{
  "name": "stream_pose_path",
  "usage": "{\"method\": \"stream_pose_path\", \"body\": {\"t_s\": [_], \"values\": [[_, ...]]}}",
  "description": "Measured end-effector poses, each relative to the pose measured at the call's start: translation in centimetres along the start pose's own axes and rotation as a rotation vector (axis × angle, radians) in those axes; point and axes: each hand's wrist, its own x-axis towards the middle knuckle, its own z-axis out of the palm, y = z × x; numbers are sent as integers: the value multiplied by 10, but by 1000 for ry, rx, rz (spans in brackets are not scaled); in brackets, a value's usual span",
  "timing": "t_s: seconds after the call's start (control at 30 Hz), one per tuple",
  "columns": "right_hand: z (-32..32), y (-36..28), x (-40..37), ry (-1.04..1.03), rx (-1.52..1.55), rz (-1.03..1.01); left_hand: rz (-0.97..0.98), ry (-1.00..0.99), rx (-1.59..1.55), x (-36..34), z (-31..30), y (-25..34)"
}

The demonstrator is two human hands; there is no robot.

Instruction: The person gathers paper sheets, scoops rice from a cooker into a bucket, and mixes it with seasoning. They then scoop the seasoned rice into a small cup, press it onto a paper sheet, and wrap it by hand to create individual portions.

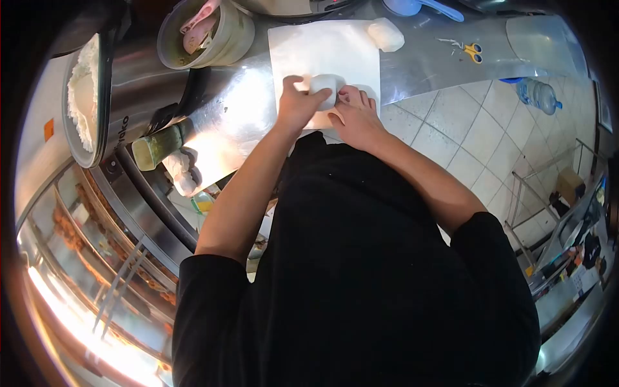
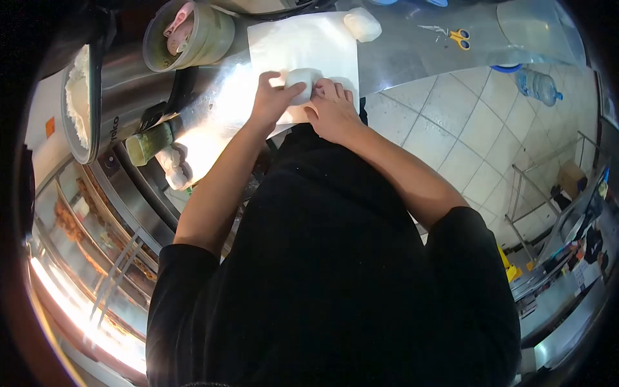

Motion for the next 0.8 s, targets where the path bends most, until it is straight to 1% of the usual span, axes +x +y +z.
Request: {"method": "stream_pose_path", "body": {"t_s": [0.03, 0.07, 0.1, 0.13, 0.17, 0.23, 0.3, 0.33, 0.37, 0.43, 0.47, 0.5, 0.53, 0.57, 0.6, 0.63, 0.67, 0.7, 0.73, 0.77, 0.8], "values": [[-7, 4, 0, -1, -1, -20, -55, -3, -328, 5, 0, -9], [-14, 9, 1, 17, 234, -23, -142, -62, -535, -6, -3, -2], [-22, 11, 2, 26, 470, -25, -136, -37, -544, -15, -1, 0], [-29, 13, 3, 9, 695, -29, -99, -143, -775, -27, 1, 0], [-43, 6, 4, -17, 697, -61, -50, -245, -1006, -37, 1, 0], [-69, -10, 5, -229, 1171, 131, -18, -177, -1074, -50, 8, 3], [-59, -10, 8, -321, 1177, 70, 92, -154, -1116, -49, 12, -6], [-57, -12, 10, -303, 1171, 48, 93, -206, -1240, -48, 12, -9], [-56, -13, 13, -284, 1164, 26, 114, -174, -1266, -52, 14, -4], [-55, -3, 29, -330, 1093, 13, 72, 45, -1072, -61, 13, 13], [-55, 6, 39, -457, 1096, -9, 83, 66, -1084, -64, 13, 13], [-60, 12, 48, -578, 1099, -29, 71, 102, -991, -64, 11, 9], [-69, 21, 57, -626, 1102, -59, 55, 136, -897, -63, 7, 7], [-84, 27, 60, -359, 842, -92, 67, 152, -901, -60, 1, 5], [-100, 36, 62, -94, 582, -122, 61, 282, -644, -56, -8, 2], [-118, 57, 75, 338, 303, -271, 49, 410, -382, -50, -18, -5], [-148, 78, 83, 585, 162, -251, 52, 587, -272, -27, -34, -30], [-164, 125, 95, 790, 0, -244, 2, 647, -175, -25, -54, -24], [-180, 161, 103, 837, -204, -168, 6, 643, 155, -20, -72, -18], [-187, 187, 108, 705, -285, -96, -2, 622, 490, -15, -87, -14], [-188, 208, 111, 576, -366, -25, 14, 563, 614, -7, -92, -23]]}}
